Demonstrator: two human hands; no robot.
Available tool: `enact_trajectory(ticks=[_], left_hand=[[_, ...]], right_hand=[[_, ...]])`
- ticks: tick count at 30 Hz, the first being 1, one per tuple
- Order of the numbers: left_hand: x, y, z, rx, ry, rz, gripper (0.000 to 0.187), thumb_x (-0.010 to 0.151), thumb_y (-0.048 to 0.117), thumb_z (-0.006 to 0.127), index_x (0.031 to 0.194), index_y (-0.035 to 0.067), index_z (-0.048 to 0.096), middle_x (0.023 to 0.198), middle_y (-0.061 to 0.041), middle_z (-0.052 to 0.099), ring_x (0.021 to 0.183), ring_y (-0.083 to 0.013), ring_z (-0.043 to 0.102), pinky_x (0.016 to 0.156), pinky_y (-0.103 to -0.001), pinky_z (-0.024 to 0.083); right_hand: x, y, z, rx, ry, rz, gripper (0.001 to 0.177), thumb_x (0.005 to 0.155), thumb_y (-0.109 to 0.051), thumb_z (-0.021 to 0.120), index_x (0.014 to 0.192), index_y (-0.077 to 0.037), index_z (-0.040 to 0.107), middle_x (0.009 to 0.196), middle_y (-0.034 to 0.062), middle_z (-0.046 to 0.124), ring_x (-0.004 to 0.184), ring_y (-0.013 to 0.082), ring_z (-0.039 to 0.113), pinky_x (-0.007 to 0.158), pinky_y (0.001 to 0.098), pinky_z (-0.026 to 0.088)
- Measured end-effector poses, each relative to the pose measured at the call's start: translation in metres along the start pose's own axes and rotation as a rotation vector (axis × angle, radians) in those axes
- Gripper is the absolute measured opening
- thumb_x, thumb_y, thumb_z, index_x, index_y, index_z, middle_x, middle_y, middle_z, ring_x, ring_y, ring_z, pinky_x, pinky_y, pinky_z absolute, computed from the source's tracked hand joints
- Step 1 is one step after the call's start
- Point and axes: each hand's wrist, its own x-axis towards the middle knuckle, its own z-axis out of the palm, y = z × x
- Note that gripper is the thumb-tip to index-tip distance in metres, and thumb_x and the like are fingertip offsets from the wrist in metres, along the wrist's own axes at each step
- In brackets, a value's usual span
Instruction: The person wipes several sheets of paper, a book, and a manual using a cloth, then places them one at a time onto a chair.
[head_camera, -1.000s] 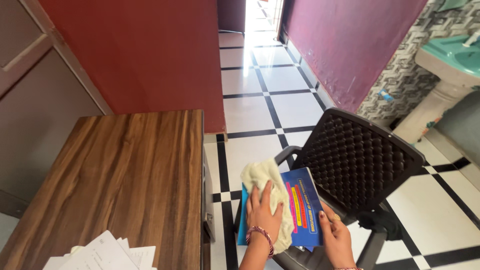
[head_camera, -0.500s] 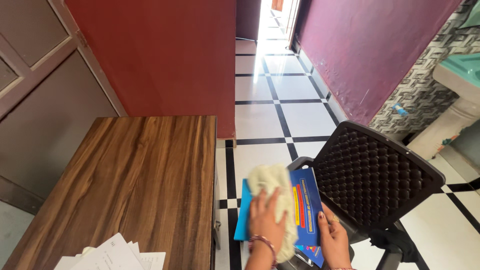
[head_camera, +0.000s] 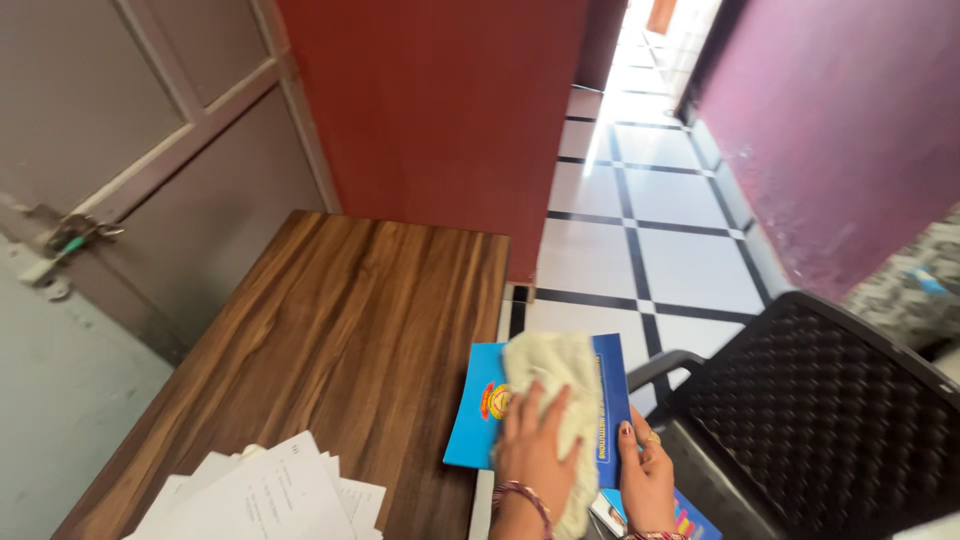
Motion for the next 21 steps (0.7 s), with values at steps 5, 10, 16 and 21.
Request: enact_trajectory(ticks=[5,10,16,21], left_hand=[[0.008,-0.029,-0.012,0.074,0.067,-0.250,0.069,0.091,0.030,0.071,0.153,0.034,0.041,0.164,-0.005,0.028,0.148,-0.0373,0.023,0.115,-0.051,0.032],[0.012,-0.026,-0.002,0.108,0.069,-0.048,0.076,0.086,0.025,0.076,0.152,0.026,0.040,0.165,-0.014,0.026,0.144,-0.0451,0.021,0.117,-0.053,0.026],[0.027,-0.029,-0.026,0.103,0.054,-0.224,0.066,0.091,0.029,0.072,0.151,0.033,0.044,0.163,-0.005,0.028,0.150,-0.0365,0.022,0.115,-0.053,0.030],[0.027,-0.049,-0.036,0.189,0.208,-0.383,0.071,0.089,0.026,0.074,0.153,0.029,0.044,0.164,-0.007,0.029,0.150,-0.0405,0.021,0.115,-0.050,0.028]], right_hand=[[0.036,0.011,0.036,0.233,-0.109,-0.048,0.044,0.103,-0.023,0.054,0.143,-0.004,0.060,0.095,0.0075,0.074,0.072,0.0082,0.064,0.059,0.0240,0.053],[0.056,0.036,0.081,0.131,-0.212,-0.081,0.044,0.102,-0.021,0.056,0.143,-0.004,0.060,0.099,0.0055,0.075,0.075,0.0067,0.062,0.064,0.0229,0.052],[0.075,0.026,0.111,0.138,-0.330,0.043,0.044,0.103,-0.022,0.058,0.144,-0.005,0.061,0.090,0.0087,0.071,0.065,0.0088,0.059,0.054,0.0251,0.050],[0.078,-0.008,0.132,0.146,-0.318,0.351,0.043,0.101,-0.027,0.053,0.141,-0.012,0.056,0.090,0.0118,0.071,0.060,0.0168,0.068,0.047,0.0336,0.056]])
